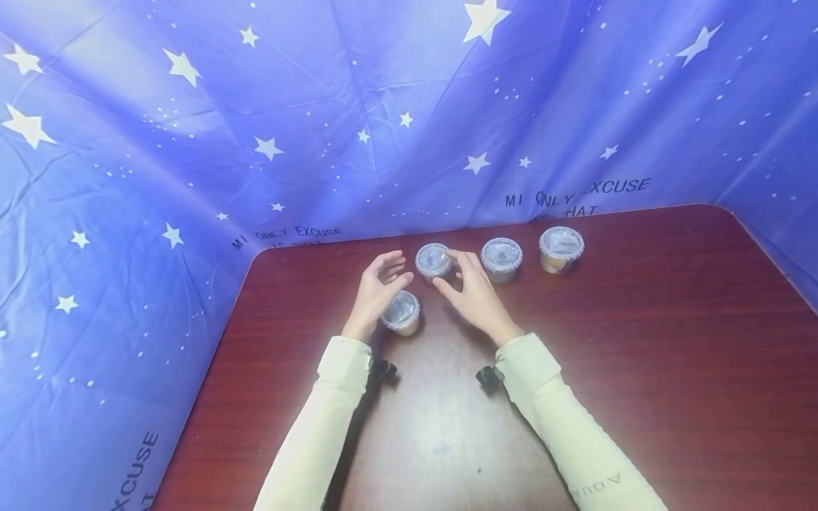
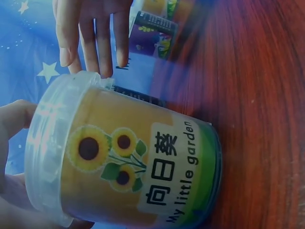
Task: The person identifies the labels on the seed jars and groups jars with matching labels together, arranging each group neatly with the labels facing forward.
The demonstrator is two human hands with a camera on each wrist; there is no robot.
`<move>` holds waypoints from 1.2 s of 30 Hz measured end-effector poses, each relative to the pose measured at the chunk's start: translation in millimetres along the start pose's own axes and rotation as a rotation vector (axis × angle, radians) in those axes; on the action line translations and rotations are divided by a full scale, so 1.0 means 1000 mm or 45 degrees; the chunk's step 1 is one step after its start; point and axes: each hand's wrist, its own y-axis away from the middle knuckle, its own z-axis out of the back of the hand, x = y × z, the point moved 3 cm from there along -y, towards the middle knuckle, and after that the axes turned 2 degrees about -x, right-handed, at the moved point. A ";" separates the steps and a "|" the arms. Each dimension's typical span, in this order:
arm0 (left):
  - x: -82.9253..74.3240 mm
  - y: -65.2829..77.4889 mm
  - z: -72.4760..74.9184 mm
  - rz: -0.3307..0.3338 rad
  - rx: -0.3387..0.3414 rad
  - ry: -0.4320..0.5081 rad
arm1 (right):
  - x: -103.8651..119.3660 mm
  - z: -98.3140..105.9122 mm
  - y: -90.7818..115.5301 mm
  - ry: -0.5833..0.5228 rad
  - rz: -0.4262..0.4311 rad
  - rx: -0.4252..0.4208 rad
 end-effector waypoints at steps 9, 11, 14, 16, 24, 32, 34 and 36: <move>-0.002 -0.008 -0.002 0.025 0.017 -0.160 | -0.003 -0.002 -0.005 0.044 -0.006 -0.005; -0.001 -0.010 -0.003 0.039 0.021 -0.172 | -0.005 -0.003 -0.005 0.051 -0.014 0.003; 0.002 -0.013 -0.003 0.064 0.026 -0.178 | -0.008 -0.006 -0.006 0.056 -0.020 0.011; 0.004 -0.014 -0.003 0.073 0.036 -0.172 | -0.009 -0.007 -0.005 0.057 -0.026 0.016; 0.008 -0.016 -0.006 0.121 0.112 -0.128 | -0.010 -0.009 -0.006 0.049 -0.058 0.015; 0.008 -0.017 -0.008 0.134 0.157 -0.094 | -0.013 -0.013 -0.008 -0.017 -0.083 0.021; 0.008 -0.017 -0.007 0.134 0.150 -0.085 | -0.013 -0.014 -0.009 -0.029 -0.088 0.022; 0.008 -0.018 -0.007 0.134 0.141 -0.076 | -0.013 -0.015 -0.010 -0.038 -0.092 0.011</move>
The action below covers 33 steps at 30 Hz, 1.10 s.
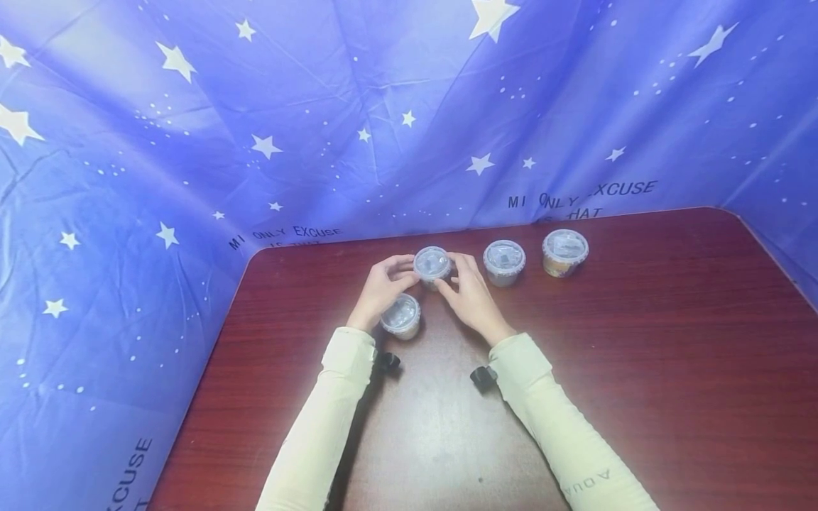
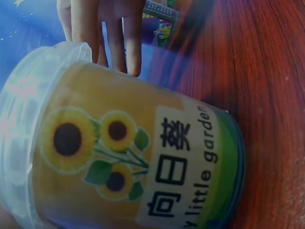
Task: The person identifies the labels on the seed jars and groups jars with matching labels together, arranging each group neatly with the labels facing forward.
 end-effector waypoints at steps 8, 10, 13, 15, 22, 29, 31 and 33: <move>-0.002 0.003 0.002 -0.024 -0.012 -0.003 | 0.003 0.000 -0.001 -0.028 -0.043 -0.052; -0.003 0.004 0.004 -0.034 -0.025 -0.027 | 0.005 0.000 -0.001 -0.048 -0.044 -0.049; -0.007 0.006 0.006 -0.045 -0.046 -0.062 | 0.008 0.000 0.000 -0.080 -0.018 -0.047; -0.010 0.007 0.007 -0.048 -0.054 -0.069 | 0.010 0.001 0.000 -0.100 0.003 -0.049; -0.017 0.013 0.008 -0.071 -0.061 -0.049 | 0.017 0.006 0.003 -0.097 0.044 -0.089; -0.028 0.021 0.009 -0.117 -0.073 -0.004 | 0.028 0.015 0.009 -0.086 0.087 -0.112; -0.032 0.024 0.009 -0.123 -0.077 0.010 | 0.032 0.017 0.010 -0.079 0.097 -0.115; -0.035 0.027 0.010 -0.134 -0.076 0.032 | 0.036 0.019 0.012 -0.080 0.106 -0.116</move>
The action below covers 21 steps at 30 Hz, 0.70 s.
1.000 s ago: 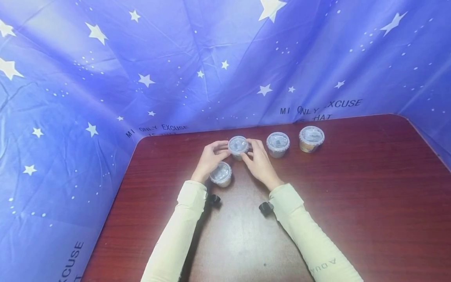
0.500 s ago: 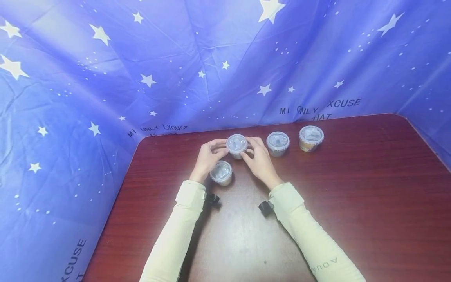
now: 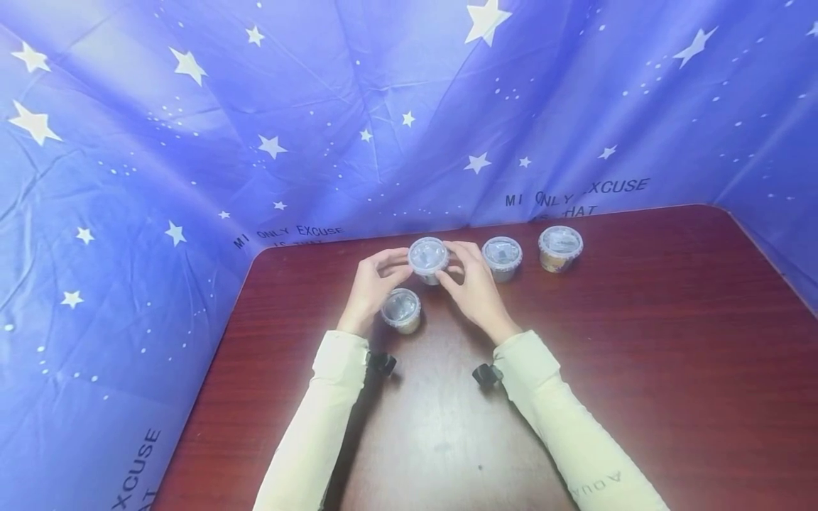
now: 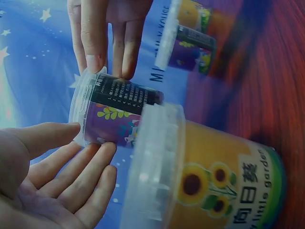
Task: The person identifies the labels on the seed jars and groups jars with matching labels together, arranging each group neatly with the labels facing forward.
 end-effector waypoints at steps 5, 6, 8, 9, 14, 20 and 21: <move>-0.008 0.006 0.001 -0.029 0.018 0.049 | 0.011 0.005 0.003 -0.047 0.026 -0.001; -0.009 0.007 0.002 -0.033 0.021 0.052 | 0.012 0.006 0.004 -0.058 0.034 -0.002; -0.012 0.009 0.001 -0.032 0.022 0.054 | 0.015 0.008 0.006 -0.079 0.045 -0.001; -0.013 0.011 0.001 -0.031 0.022 0.054 | 0.016 0.009 0.006 -0.087 0.053 -0.001; -0.018 0.018 0.001 -0.052 0.019 0.080 | 0.019 0.013 0.010 -0.116 0.069 0.001; -0.025 0.028 0.001 -0.077 -0.008 0.130 | 0.027 0.017 0.013 -0.164 0.099 0.015; -0.026 0.029 0.000 -0.079 -0.011 0.137 | 0.029 0.018 0.013 -0.166 0.105 0.015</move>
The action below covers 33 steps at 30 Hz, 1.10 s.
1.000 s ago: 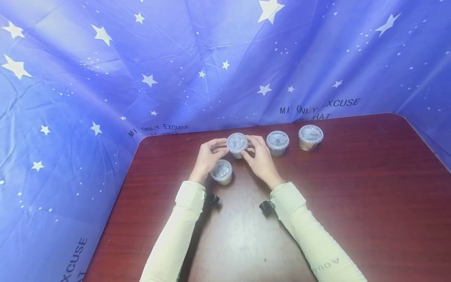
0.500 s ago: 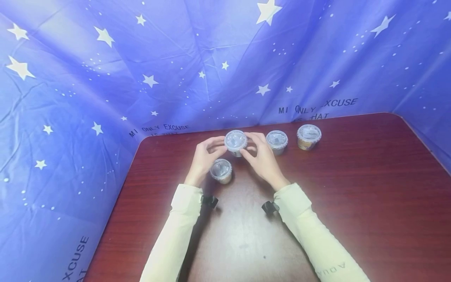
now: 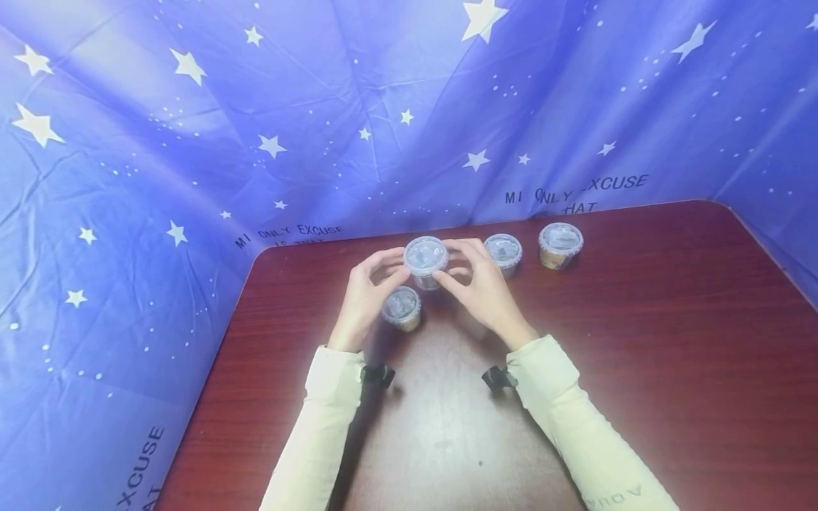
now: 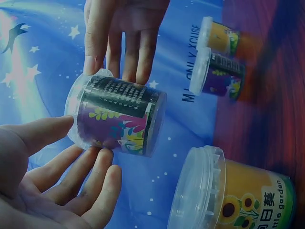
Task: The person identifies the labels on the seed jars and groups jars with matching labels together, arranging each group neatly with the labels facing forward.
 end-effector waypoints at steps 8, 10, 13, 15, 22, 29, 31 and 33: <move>-0.001 0.011 -0.001 0.015 -0.046 0.047 | 0.004 0.003 0.004 0.008 0.013 0.008; -0.001 0.014 -0.001 0.013 -0.062 0.064 | 0.004 0.002 0.005 0.007 0.014 0.009; -0.002 0.017 -0.002 0.001 -0.088 0.093 | 0.004 0.002 0.006 0.000 0.015 0.005; -0.003 0.019 -0.003 -0.011 -0.103 0.104 | 0.005 0.002 0.006 -0.009 0.019 -0.002; -0.006 0.024 -0.008 0.004 -0.133 0.160 | 0.009 0.001 0.009 -0.014 0.046 -0.047; -0.005 0.030 -0.008 0.013 -0.143 0.188 | 0.012 -0.001 0.012 -0.026 0.015 -0.055; -0.005 0.031 -0.008 -0.006 -0.153 0.168 | 0.012 -0.002 0.013 -0.038 -0.007 -0.050; -0.005 0.033 -0.008 -0.013 -0.161 0.155 | 0.012 -0.002 0.014 -0.048 -0.027 -0.044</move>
